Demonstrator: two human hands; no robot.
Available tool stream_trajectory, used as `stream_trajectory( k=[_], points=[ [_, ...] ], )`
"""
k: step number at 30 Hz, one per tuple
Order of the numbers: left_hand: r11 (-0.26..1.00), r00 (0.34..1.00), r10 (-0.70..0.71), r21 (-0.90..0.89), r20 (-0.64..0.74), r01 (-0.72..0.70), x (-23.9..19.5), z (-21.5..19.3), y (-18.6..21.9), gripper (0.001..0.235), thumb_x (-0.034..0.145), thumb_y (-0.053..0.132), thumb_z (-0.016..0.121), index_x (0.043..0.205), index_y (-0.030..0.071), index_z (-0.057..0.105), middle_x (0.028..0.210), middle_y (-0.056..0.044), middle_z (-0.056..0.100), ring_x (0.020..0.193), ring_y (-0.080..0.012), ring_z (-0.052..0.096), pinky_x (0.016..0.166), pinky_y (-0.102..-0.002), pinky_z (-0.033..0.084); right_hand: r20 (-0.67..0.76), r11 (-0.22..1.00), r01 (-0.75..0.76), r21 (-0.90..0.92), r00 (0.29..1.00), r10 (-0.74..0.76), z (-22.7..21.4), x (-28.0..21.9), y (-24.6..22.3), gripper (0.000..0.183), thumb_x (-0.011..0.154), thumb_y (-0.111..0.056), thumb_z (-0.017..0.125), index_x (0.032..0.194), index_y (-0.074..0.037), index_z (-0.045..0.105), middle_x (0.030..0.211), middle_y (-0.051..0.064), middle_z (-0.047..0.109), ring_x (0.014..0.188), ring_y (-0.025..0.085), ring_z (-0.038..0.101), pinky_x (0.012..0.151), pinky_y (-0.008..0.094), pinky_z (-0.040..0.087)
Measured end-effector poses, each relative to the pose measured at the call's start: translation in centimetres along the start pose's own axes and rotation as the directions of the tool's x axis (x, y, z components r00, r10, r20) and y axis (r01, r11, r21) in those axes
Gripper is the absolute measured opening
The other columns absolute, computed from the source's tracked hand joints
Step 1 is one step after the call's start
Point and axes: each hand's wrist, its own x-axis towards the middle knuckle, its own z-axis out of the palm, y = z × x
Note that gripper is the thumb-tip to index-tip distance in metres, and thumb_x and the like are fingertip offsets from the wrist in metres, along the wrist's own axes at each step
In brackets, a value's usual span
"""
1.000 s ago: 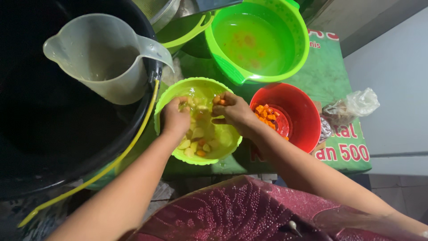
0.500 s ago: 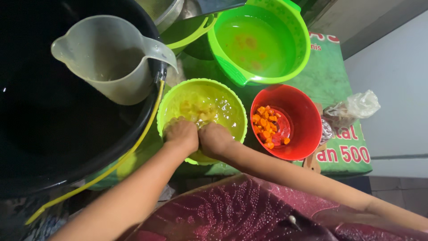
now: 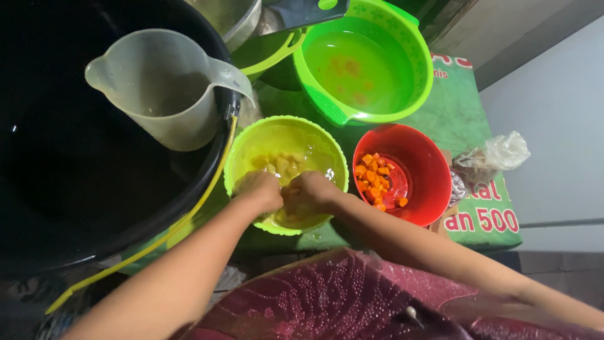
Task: The person washes chopped carrots and potatoes in a green bowl, then transfers them to a red bowl. They drain the water and grate a potato using a metal grater into the green bowl.
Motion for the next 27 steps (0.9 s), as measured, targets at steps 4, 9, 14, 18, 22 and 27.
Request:
stream_trajectory(
  k=[4, 9, 14, 18, 22, 27],
  points=[
    [0.931, 0.999, -0.013, -0.365, 0.033, 0.025, 0.9, 0.3, -1.0, 0.021, 0.081, 0.022, 0.077, 0.098, 0.009, 0.076, 0.098, -0.012, 0.075, 0.089, -0.0287, 0.071, 0.081, -0.042, 0.056, 0.098, 0.784, -0.342, 0.518, 0.934, 0.343, -1.1, -0.1, 1.9, 0.023, 0.079, -0.022, 0.079, 0.096, -0.007, 0.08, 0.079, 0.006, 0.076, 0.071, 0.02, 0.068, 0.069, 0.036, 0.055],
    [0.497, 0.985, 0.17, -0.861, -0.03, -0.112, 2.2, 0.1, -2.5, 0.017, 0.083, 0.019, 0.079, 0.091, 0.004, 0.075, 0.084, -0.005, 0.073, 0.073, -0.012, 0.066, 0.069, -0.03, 0.055, 0.314, 0.079, -0.356, 0.931, 0.893, 0.324, -4.0, -0.4, 2.0, 0.014, 0.089, -0.01, 0.067, 0.1, -0.002, 0.067, 0.088, 0.007, 0.07, 0.077, 0.019, 0.067, 0.075, 0.035, 0.059],
    [0.319, 0.973, 0.214, -0.936, -0.08, -0.147, 2.7, 0.6, -3.5, 0.016, 0.09, 0.019, 0.074, 0.096, 0.004, 0.076, 0.089, -0.001, 0.073, 0.082, -0.0094, 0.065, 0.076, -0.026, 0.053, 0.26, 0.021, -0.268, 0.963, 0.95, 0.172, -4.8, -1.7, 0.6, 0.015, 0.091, -0.004, 0.061, 0.106, -0.005, 0.064, 0.096, 0.005, 0.068, 0.086, 0.017, 0.067, 0.08, 0.033, 0.056],
    [0.258, 0.94, -0.01, -0.909, -0.34, -0.326, 2.8, 1.1, -3.1, 0.014, 0.095, 0.017, 0.067, 0.1, 0.007, 0.076, 0.093, -0.003, 0.072, 0.083, -0.0123, 0.063, 0.075, -0.028, 0.051, 0.323, -0.005, -0.327, 0.945, 0.93, 0.176, -5.5, -1.7, 0.2, 0.022, 0.087, -0.002, 0.059, 0.106, -0.01, 0.065, 0.091, 0.003, 0.067, 0.081, 0.016, 0.066, 0.075, 0.032, 0.055],
    [0.645, 0.863, -0.04, -0.673, -0.503, -0.362, 1.7, 1.5, -2.1, 0.014, 0.085, 0.015, 0.068, 0.097, 0.012, 0.077, 0.095, -0.009, 0.077, 0.085, -0.0224, 0.072, 0.078, -0.033, 0.055, 0.281, 0.377, -0.41, 0.831, 0.893, 0.352, -5.7, -1.6, 0.3, 0.019, 0.094, -0.021, 0.068, 0.104, -0.006, 0.075, 0.075, 0.002, 0.064, 0.069, 0.014, 0.06, 0.064, 0.031, 0.051],
    [0.978, 0.985, 0.078, -0.182, -0.151, -0.105, -1.0, 0.5, -0.9, 0.021, 0.074, 0.017, 0.072, 0.093, 0.017, 0.081, 0.1, -0.014, 0.076, 0.096, -0.0338, 0.073, 0.087, -0.042, 0.058, 0.272, 0.926, -0.283, 0.25, 0.938, 0.213, -3.1, -0.7, -1.3, 0.025, 0.081, -0.022, 0.074, 0.103, -0.016, 0.083, 0.076, 0.003, 0.076, 0.065, 0.019, 0.067, 0.061, 0.036, 0.055]
  ],
)
